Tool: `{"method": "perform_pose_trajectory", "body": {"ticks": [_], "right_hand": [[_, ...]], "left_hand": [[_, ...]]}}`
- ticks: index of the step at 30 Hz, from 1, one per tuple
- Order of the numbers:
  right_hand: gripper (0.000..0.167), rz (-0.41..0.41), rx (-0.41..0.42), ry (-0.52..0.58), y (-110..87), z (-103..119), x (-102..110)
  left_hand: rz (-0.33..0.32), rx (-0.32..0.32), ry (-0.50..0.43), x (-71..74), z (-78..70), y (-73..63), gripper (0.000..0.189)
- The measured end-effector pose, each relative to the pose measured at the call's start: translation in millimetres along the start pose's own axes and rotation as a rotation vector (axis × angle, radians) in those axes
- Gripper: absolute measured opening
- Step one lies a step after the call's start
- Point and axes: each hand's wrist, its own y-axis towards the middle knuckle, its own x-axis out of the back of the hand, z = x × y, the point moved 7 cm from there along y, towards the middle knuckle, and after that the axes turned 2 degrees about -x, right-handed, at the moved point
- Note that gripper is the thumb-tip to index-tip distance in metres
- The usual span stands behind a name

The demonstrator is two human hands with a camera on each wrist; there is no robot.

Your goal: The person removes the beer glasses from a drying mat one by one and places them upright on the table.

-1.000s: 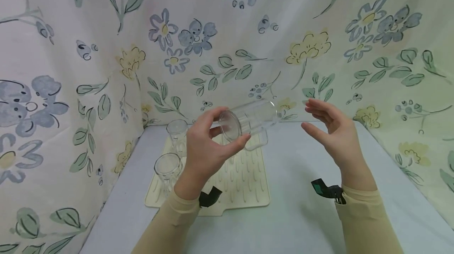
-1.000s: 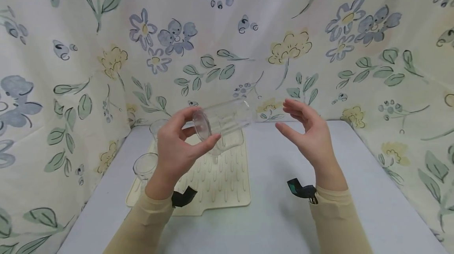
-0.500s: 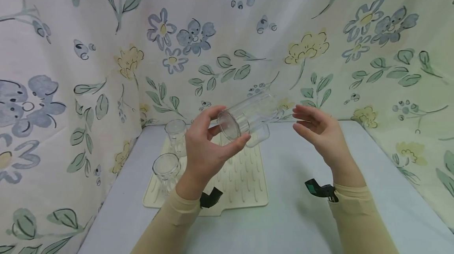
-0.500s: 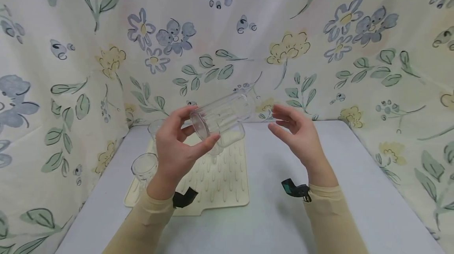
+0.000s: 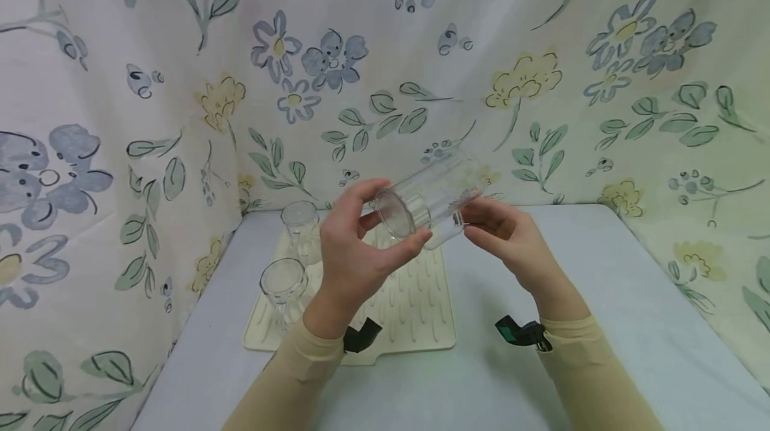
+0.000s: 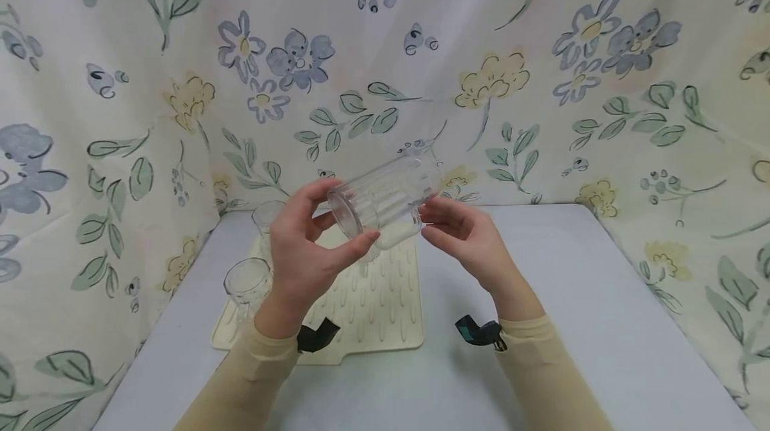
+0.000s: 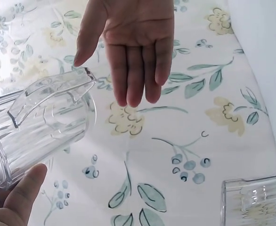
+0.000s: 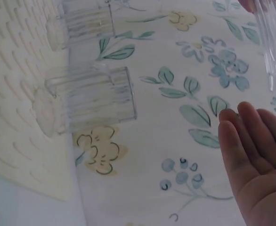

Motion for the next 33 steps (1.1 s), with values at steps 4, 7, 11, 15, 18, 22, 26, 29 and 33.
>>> {"method": "perform_pose_trajectory", "body": {"ticks": [4,7,11,15,18,22,26,29,33], "right_hand": [[0.034,0.045,0.007,0.031,1.0,-1,-12],[0.035,0.048,0.007,0.042,1.0,-1,-17],[0.031,0.040,0.013,0.040,0.3,0,-19],[0.024,0.043,0.024,0.057,0.5,1,-21],[0.019,0.053,0.032,0.084,0.7,3,-23],[0.017,0.055,0.021,0.106,1.1,1,-24],[0.017,0.046,-0.004,0.137,1.4,-1,-23],[0.019,0.060,-0.006,0.198,1.2,-1,-23],[0.021,0.097,0.008,0.330,0.6,0,-24]], "left_hand": [[0.010,-0.012,-0.009,-2.5,-0.4,-0.8,0.071],[0.014,-0.017,0.004,-3.8,-0.4,-1.6,0.071],[0.020,-0.023,0.010,-5.5,-0.3,-2.5,0.072],[0.024,-0.034,0.003,-7.5,-0.8,-2.9,0.073],[0.027,-0.040,0.011,-8.8,-0.7,-3.1,0.073],[0.033,-0.039,0.014,-10.6,0.3,-3.9,0.072],[0.035,-0.042,0.000,-11.9,0.2,-4.4,0.072],[0.038,-0.044,-0.003,-12.3,-0.1,-4.3,0.073],[0.043,-0.046,0.012,-12.0,-0.9,-3.6,0.074]]}}
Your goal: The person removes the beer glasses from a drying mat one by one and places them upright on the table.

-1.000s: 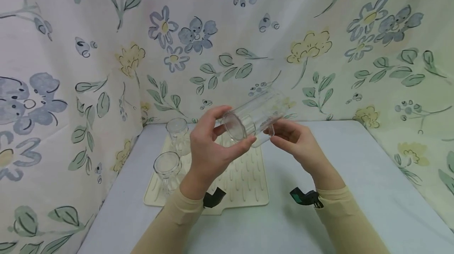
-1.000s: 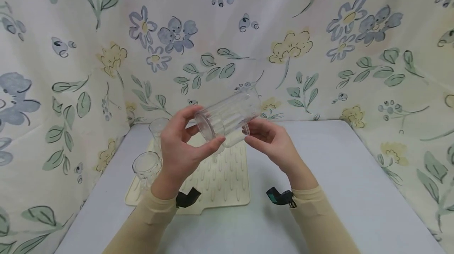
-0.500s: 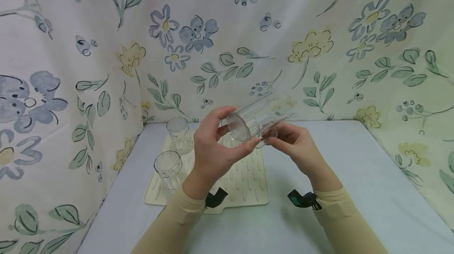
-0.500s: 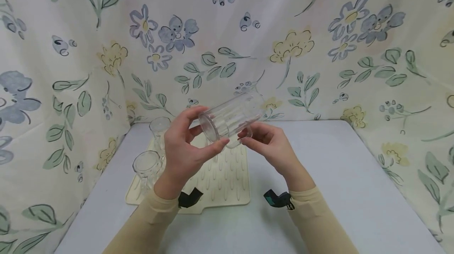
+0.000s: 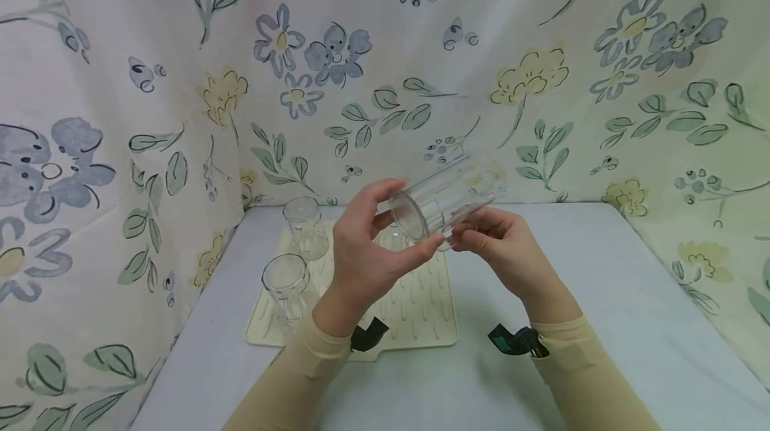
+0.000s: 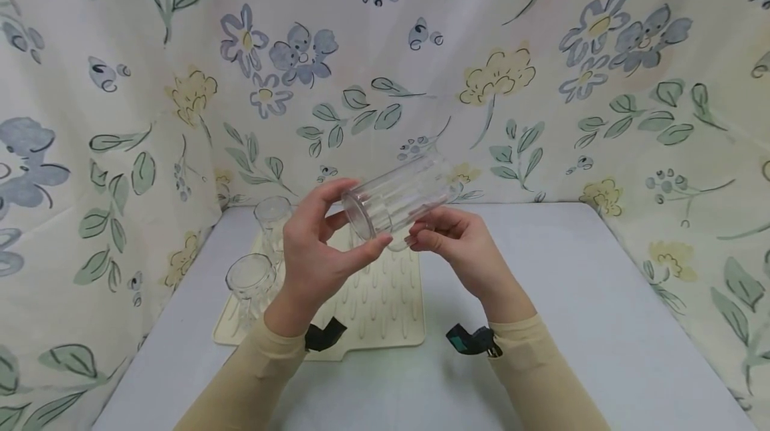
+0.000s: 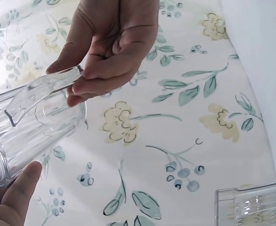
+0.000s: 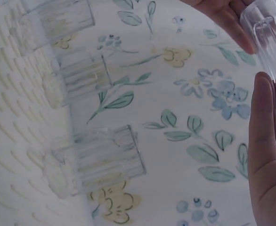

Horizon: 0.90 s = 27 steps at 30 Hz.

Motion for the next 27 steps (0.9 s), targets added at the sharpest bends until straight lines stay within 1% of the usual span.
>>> {"method": "perform_pose_trajectory", "body": {"ticks": [4,7,14,20,27], "right_hand": [[0.020,0.029,0.039,0.128,-1.4,3,0],[0.021,0.043,0.071,0.171,-2.4,7,1],[0.022,0.057,0.090,0.158,-2.6,12,4],[0.025,0.082,0.132,0.152,-3.2,19,7],[0.028,0.040,0.121,0.143,-4.4,22,13]], "left_hand": [[0.010,0.005,-0.016,-0.2,-1.1,1.5,0.075],[0.027,0.016,-0.033,-1.2,-0.7,2.2,0.076],[0.045,0.035,-0.025,-0.2,2.8,2.1,0.077],[0.066,0.065,-0.038,-0.7,6.3,1.9,0.079],[0.090,0.087,-0.036,-1.6,8.6,1.5,0.080]]}}
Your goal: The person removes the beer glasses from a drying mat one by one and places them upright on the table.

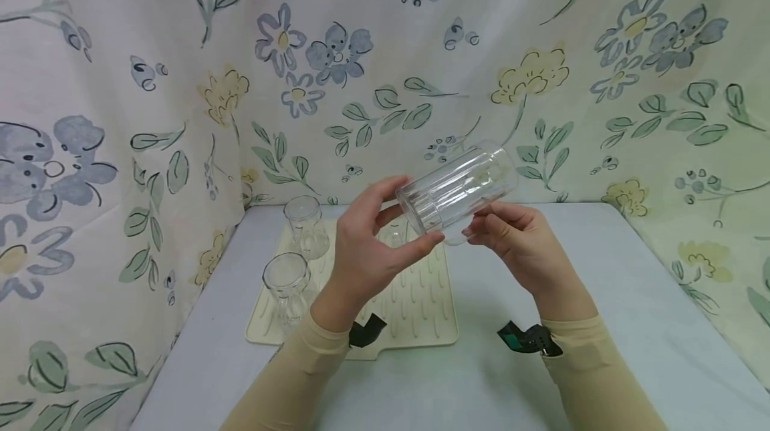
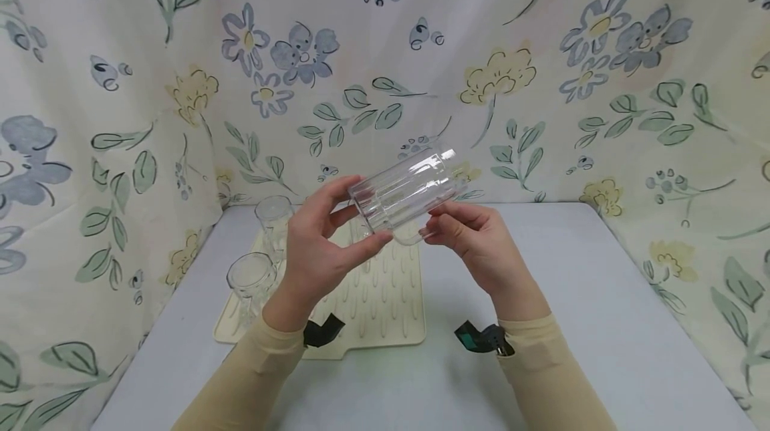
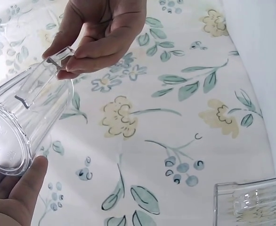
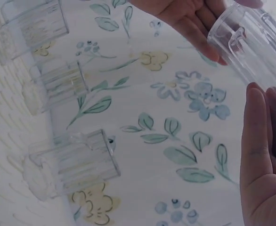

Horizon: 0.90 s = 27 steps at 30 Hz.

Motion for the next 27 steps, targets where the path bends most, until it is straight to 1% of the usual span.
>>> {"method": "perform_pose_trajectory", "body": {"ticks": [6,16,19,22,27], "right_hand": [[0.029,-0.001,0.002,0.018,-0.3,2,2],[0.033,0.040,0.031,0.048,-1.9,11,4],[0.033,0.027,0.028,0.058,-3.1,13,5],[0.032,-0.002,0.016,0.044,-4.0,14,6],[0.032,-0.032,0.009,0.009,-5.4,18,8]], "left_hand": [[0.022,0.012,-0.010,-1.0,1.8,0.2,0.080],[0.048,0.028,-0.019,-3.2,6.3,-0.3,0.080],[0.060,0.037,-0.024,-4.0,7.2,-0.3,0.080],[0.069,0.048,-0.024,-4.1,7.7,-0.4,0.079],[0.090,0.046,0.005,-4.8,8.2,-0.3,0.080]]}}
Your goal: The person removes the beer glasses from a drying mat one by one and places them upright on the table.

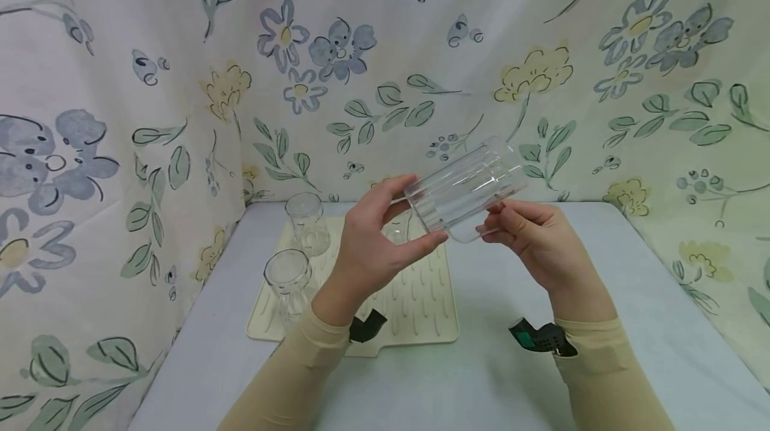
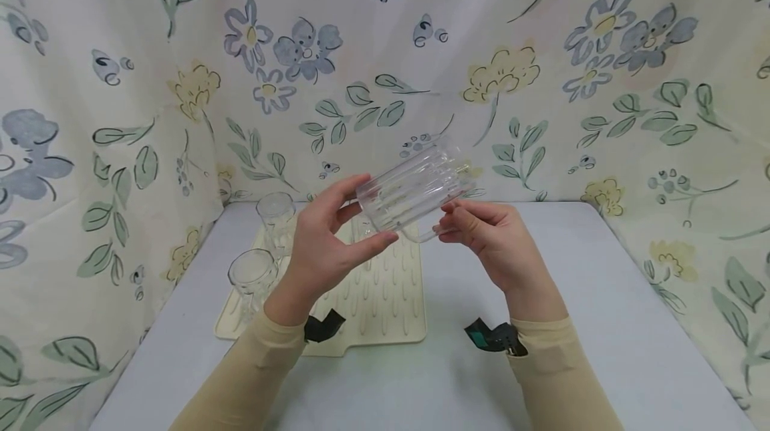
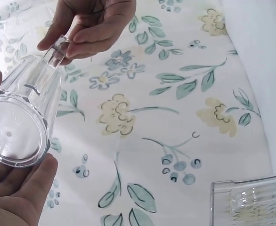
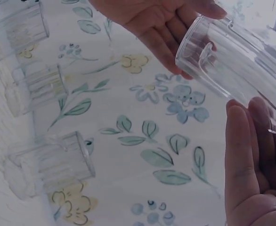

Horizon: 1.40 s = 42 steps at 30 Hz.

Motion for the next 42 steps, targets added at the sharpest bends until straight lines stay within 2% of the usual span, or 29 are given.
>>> {"method": "perform_pose_trajectory", "body": {"ticks": [6,14,19,22,27,36,42], "right_hand": [[0.032,-0.013,0.028,0.008,-3.6,9,5],[0.032,-0.106,0.032,-0.002,-10.5,23,24],[0.034,-0.121,0.047,0.002,-13.7,33,35],[0.032,-0.177,0.051,-0.019,-15.2,36,42],[0.027,-0.307,0.011,-0.087,-18.1,39,50],[0.020,-0.408,-0.042,-0.197,-17.4,36,59],[0.016,-0.490,-0.106,-0.256,-14.5,24,71]], "left_hand": [[0.006,-0.014,0.042,3.3,0.6,0.5,0.083],[-0.052,-0.075,0.025,15.2,-4.2,1.8,0.078],[-0.084,-0.091,0.015,22.3,-9.0,3.4,0.074],[-0.095,-0.090,0.017,25.2,-9.5,3.9,0.070],[-0.104,-0.082,0.018,28.6,-8.5,4.6,0.066],[-0.114,-0.072,0.029,34.9,-8.1,4.5,0.061],[-0.132,-0.069,0.027,40.3,-6.8,5.8,0.059]]}}
